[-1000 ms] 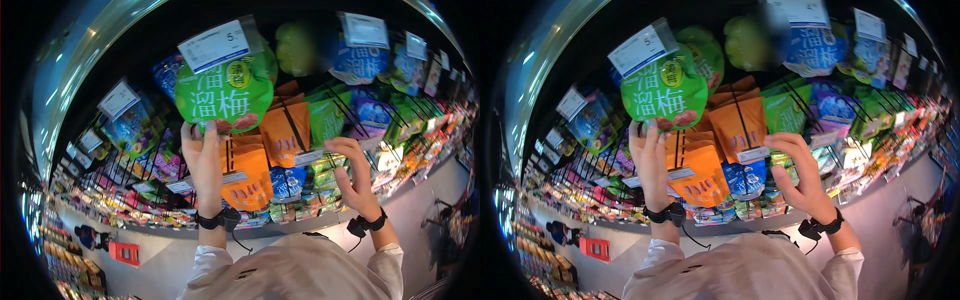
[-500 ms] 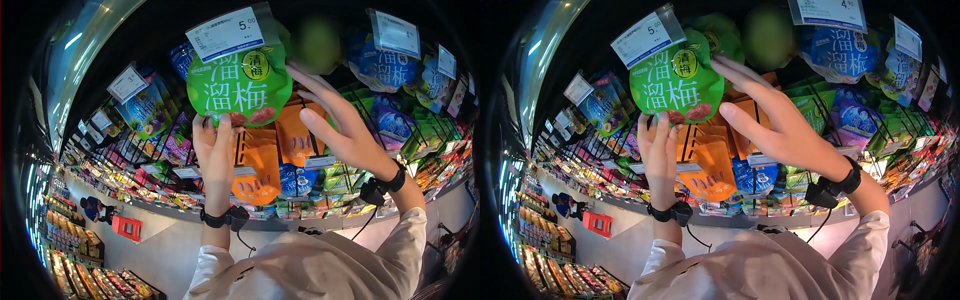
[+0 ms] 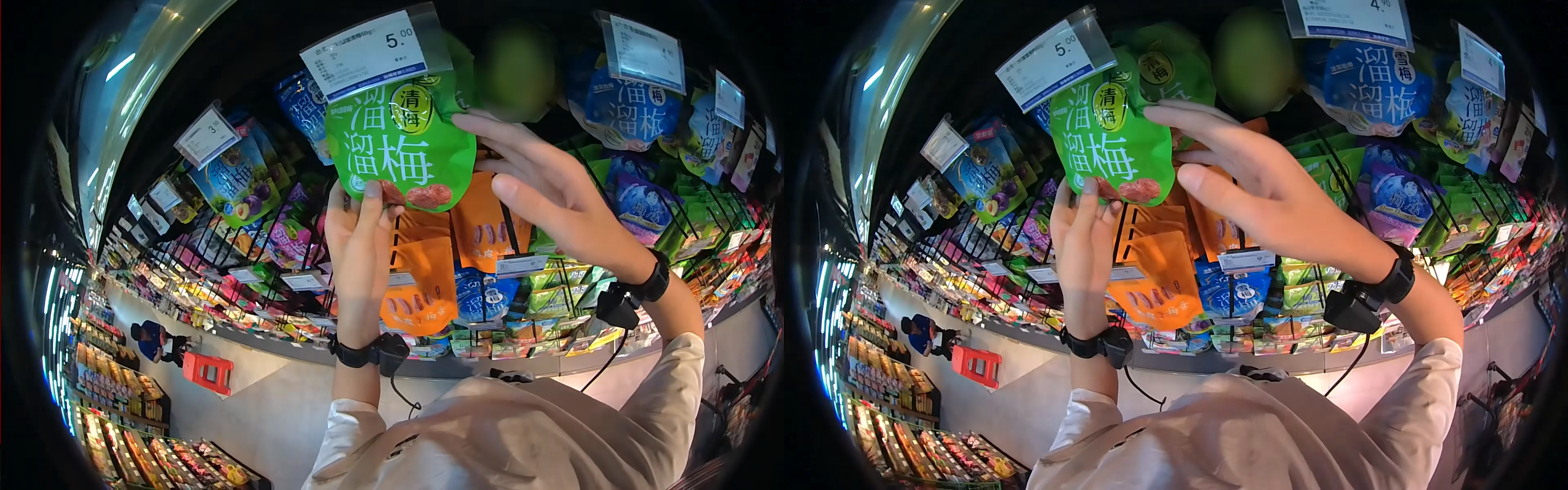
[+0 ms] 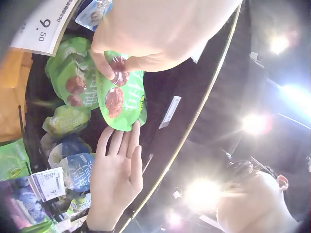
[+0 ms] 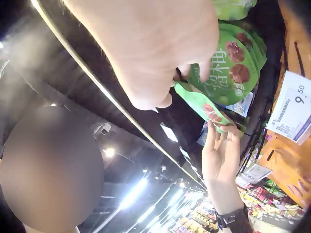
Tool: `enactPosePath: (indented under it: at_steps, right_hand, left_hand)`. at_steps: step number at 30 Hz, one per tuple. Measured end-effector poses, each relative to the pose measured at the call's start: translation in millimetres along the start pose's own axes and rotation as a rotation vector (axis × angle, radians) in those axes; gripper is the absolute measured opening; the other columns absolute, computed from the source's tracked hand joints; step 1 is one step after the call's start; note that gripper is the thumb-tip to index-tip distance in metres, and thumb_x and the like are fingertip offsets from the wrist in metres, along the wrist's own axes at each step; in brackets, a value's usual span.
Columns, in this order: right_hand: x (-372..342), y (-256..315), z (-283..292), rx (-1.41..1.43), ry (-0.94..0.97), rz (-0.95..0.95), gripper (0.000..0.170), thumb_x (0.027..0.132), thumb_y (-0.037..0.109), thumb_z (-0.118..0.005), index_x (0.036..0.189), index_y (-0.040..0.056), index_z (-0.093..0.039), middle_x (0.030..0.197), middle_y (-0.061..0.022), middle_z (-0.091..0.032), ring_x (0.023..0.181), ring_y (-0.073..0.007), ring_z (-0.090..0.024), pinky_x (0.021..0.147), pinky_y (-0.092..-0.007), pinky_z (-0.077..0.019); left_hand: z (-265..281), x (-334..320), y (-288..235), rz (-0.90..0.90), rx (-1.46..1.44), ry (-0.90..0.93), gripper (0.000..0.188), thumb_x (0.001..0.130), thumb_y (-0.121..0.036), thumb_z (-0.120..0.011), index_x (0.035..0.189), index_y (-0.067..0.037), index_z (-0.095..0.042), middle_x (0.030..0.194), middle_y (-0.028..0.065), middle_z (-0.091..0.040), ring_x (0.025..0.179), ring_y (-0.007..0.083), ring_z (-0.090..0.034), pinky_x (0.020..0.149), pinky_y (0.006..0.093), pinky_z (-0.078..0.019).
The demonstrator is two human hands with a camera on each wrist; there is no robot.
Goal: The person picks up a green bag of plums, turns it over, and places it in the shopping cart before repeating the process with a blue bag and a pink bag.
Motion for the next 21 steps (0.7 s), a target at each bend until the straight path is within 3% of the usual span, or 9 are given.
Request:
enactPosePath:
  at_steps: [3,7,13,16,21]
  right_hand:
    - [4.2,-1.4,6.6,0.194,0.021,-0.149,0.062,0.101,0.023,-0.059,0.151,-0.0058,-0.037,0.158,-0.0182,-0.037,0.146,-0.0247,-0.037,0.119,-0.0423,-0.0311]
    - [4.7,-12.2,6.7,0.462,-0.073,-0.209,0.066,0.098,0.03,-0.062,0.148,-0.0075,-0.041,0.154,-0.0186,-0.043,0.141,-0.0249,-0.042,0.115,-0.0402,-0.0355]
    - [13.0,0.6,4.0,0.193,-0.024,-0.18,0.056,0.101,0.029,-0.056,0.145,-0.0059,-0.046,0.15,-0.019,-0.048,0.139,-0.0243,-0.045,0.115,-0.0401,-0.0362]
    - [18.8,7.6,-1.9,0.078,0.004,-0.068,0.056,0.103,0.028,-0.054,0.146,-0.0051,-0.045,0.15,-0.0197,-0.047,0.139,-0.0249,-0.046,0.115,-0.0413,-0.0357]
    - [15.6,-1.1,3.7,0.145,-0.02,-0.121,0.065,0.1,0.028,-0.057,0.15,-0.0089,-0.038,0.156,-0.0211,-0.04,0.144,-0.028,-0.04,0.12,-0.0434,-0.0294]
  left_hand:
    - [2.0,1.6,-3.7,-0.021,0.014,-0.017,0.029,0.102,-0.013,-0.062,0.127,-0.005,-0.051,0.112,0.0037,-0.064,0.099,0.0122,-0.061,0.084,0.0309,-0.0496]
    - [3.6,1.4,-4.4,-0.036,0.011,0.002,0.028,0.101,-0.011,-0.062,0.126,-0.005,-0.051,0.112,0.004,-0.064,0.1,0.0129,-0.061,0.085,0.032,-0.0499]
    - [4.2,1.1,-4.1,-0.036,0.041,-0.007,0.027,0.101,-0.013,-0.063,0.125,-0.007,-0.05,0.112,0.0038,-0.063,0.101,0.0131,-0.059,0.089,0.0331,-0.0478]
    - [5.4,1.1,-3.7,-0.035,0.026,-0.024,0.027,0.101,-0.012,-0.063,0.125,-0.006,-0.05,0.112,0.0045,-0.063,0.1,0.0135,-0.06,0.087,0.033,-0.0492]
    - [4.3,1.8,-5.4,-0.087,0.026,-0.053,0.027,0.101,-0.009,-0.061,0.125,-0.004,-0.05,0.111,0.0053,-0.063,0.098,0.014,-0.062,0.083,0.0332,-0.0514]
Point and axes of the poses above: each hand's wrist, its own x-axis towards the middle knuckle, its own z-axis out of the back of the hand, y = z × x, the point moved 5 cm from there along x, towards the middle knuckle
